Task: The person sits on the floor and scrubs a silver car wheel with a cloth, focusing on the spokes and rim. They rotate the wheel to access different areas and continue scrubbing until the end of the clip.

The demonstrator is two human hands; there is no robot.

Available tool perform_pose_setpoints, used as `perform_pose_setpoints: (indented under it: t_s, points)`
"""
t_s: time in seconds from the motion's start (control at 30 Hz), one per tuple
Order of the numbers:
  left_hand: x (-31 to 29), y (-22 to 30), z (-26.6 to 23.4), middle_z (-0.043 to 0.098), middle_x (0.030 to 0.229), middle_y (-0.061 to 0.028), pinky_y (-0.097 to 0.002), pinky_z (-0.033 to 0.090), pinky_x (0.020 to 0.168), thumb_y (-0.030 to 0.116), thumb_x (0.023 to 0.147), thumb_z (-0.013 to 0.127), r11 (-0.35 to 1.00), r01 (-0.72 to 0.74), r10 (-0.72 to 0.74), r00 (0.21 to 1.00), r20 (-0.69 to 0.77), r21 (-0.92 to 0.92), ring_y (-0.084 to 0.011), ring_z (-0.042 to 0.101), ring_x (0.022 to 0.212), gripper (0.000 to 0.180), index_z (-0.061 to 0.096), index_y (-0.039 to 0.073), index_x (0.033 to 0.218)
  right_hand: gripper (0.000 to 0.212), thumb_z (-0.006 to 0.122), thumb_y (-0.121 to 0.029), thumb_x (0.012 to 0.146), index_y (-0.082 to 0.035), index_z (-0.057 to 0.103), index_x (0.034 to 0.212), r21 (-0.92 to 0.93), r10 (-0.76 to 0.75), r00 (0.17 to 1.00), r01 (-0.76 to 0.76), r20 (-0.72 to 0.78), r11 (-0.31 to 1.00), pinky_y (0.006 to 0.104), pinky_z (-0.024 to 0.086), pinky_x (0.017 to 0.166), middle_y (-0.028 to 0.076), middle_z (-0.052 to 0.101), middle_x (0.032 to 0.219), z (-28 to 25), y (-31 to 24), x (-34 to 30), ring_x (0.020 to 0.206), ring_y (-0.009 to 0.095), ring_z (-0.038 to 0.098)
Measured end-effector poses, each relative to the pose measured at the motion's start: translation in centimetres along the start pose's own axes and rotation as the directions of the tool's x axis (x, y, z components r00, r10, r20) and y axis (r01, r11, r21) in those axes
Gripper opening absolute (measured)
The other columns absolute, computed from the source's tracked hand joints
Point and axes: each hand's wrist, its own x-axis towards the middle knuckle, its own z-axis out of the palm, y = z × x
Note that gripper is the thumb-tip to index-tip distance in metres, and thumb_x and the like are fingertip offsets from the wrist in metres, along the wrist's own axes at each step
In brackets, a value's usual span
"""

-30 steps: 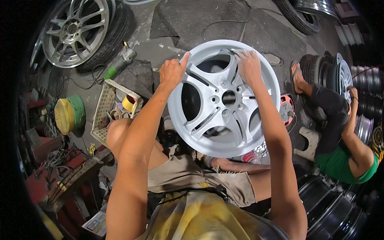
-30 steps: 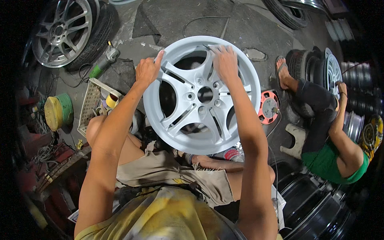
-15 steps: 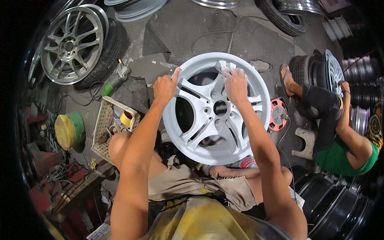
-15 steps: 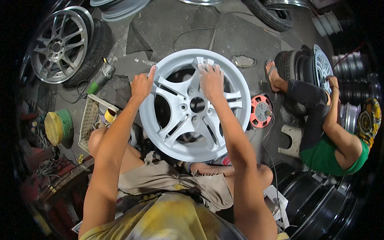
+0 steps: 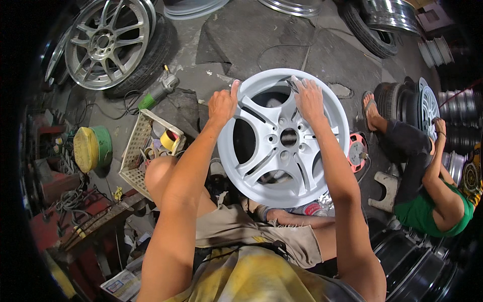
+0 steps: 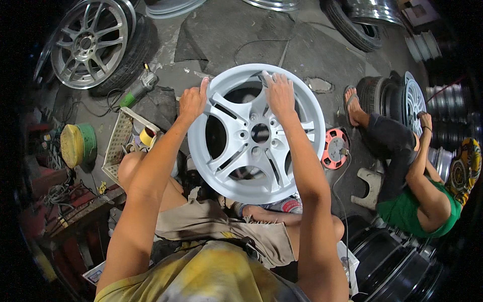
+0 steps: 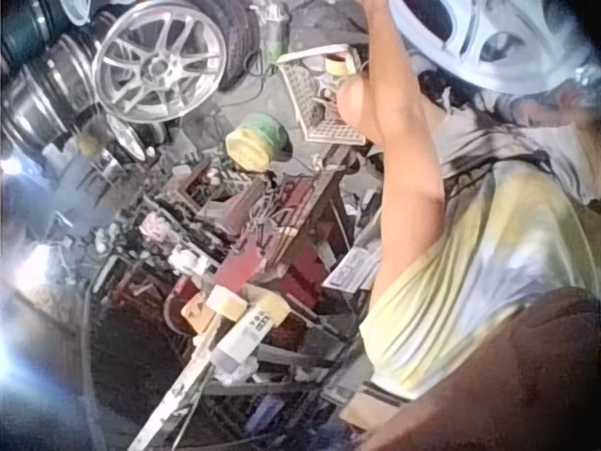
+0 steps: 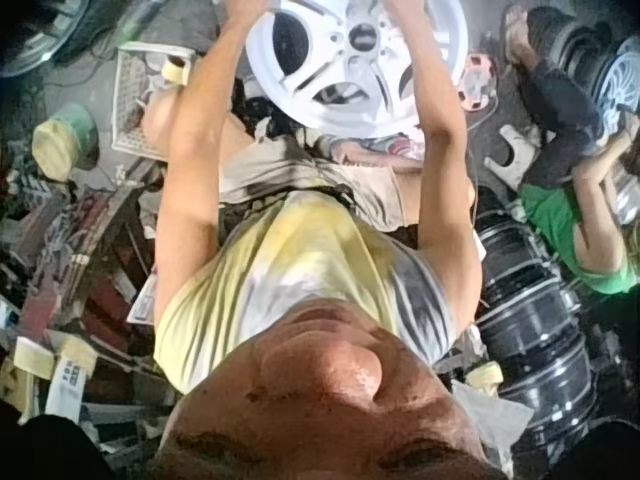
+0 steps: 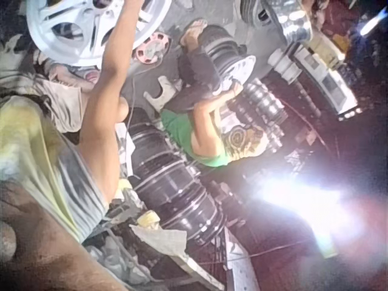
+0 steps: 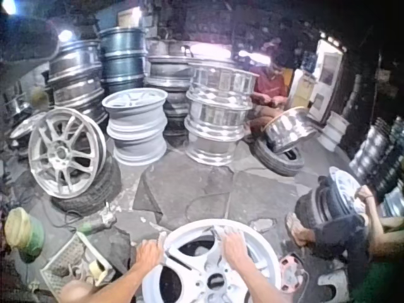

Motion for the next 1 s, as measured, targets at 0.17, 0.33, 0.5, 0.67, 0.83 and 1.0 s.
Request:
perform_pose_setpoints:
  t_s: [0.17,0.33,0.5,0.67,0.83,1.0]
  points:
    - [0.2,-0.4,0.6,0.068,0.103,-0.0359,-0.0543,0.047,0.1,0.067,0.103,0.026,0.997,0.034,-0.035,0.999,-0.021,-0.064,-0.0513,0.064,0.106,0.091,0.075,-0.009,0.095,0.038,0.066,-0.012,0.085,-0.01,0.069,0.123,-0.102,-0.018,0.996,0.01,-0.084,0.995,0.0483,0.047,0.097,0.015,0.062,0.125,-0.3,1.2,-0.6,0.12,0.034,0.055]
    - [0.6,-0.6,0.9,0.067,0.104,-0.0373,-0.0547,0.047,0.1,0.066,0.103,0.027,0.996,0.031,-0.031,1.0,0.001,-0.089,-0.0521,0.063,0.106,0.09,0.075,-0.009,0.096,0.03,0.064,-0.015,0.088,-0.009,0.072,0.116,-0.189,0.095,0.994,-0.103,-0.052,0.977,0.0497,0.046,0.098,0.016,0.061,0.129,1.2,0.4,0.7,0.125,0.036,0.053]
    - [0.4,-0.4,0.6,0.067,0.103,-0.0369,-0.0545,0.047,0.1,0.066,0.103,0.028,0.995,0.034,-0.034,0.999,0.006,-0.099,-0.0519,0.064,0.106,0.089,0.075,-0.009,0.095,0.025,0.061,-0.015,0.089,-0.008,0.073,0.111,-0.227,-0.038,0.995,0.016,-0.094,0.974,0.049,0.047,0.098,0.016,0.06,0.131,2.2,-1.1,1.5,0.126,0.037,0.052]
    - [0.2,-0.5,0.3,0.068,0.102,-0.0361,-0.0541,0.048,0.1,0.064,0.104,0.027,0.994,0.029,-0.028,1.0,0.014,-0.105,-0.0517,0.064,0.105,0.088,0.075,-0.009,0.095,0.022,0.064,-0.014,0.087,-0.007,0.074,0.106,-0.153,0.084,0.996,-0.08,0.017,0.985,0.051,0.047,0.099,0.016,0.06,0.131,1.3,-0.6,2.6,0.125,0.04,0.052]
    - [0.3,-0.7,0.7,0.068,0.103,-0.0361,-0.0536,0.048,0.1,0.064,0.104,0.025,0.995,0.028,-0.028,1.0,-0.004,-0.1,-0.0511,0.064,0.105,0.088,0.075,-0.008,0.096,0.038,0.07,-0.01,0.08,-0.008,0.07,0.117,0.067,-0.228,0.973,0.229,-0.026,0.971,0.0503,0.045,0.104,0.018,0.058,0.129,1.6,-4.3,1.9,0.121,0.042,0.054]
    - [0.0,-0.1,-0.3,0.068,0.104,-0.0356,-0.0529,0.048,0.1,0.063,0.105,0.025,0.992,0.065,-0.059,0.997,0.057,-0.11,-0.0504,0.064,0.107,0.087,0.075,-0.007,0.097,0.041,0.067,-0.005,0.08,-0.005,0.065,0.121,0.14,-0.541,0.841,0.535,0.006,0.833,0.0441,0.046,0.106,0.016,0.059,0.126,1.1,-9.2,0.4,0.12,0.038,0.055]
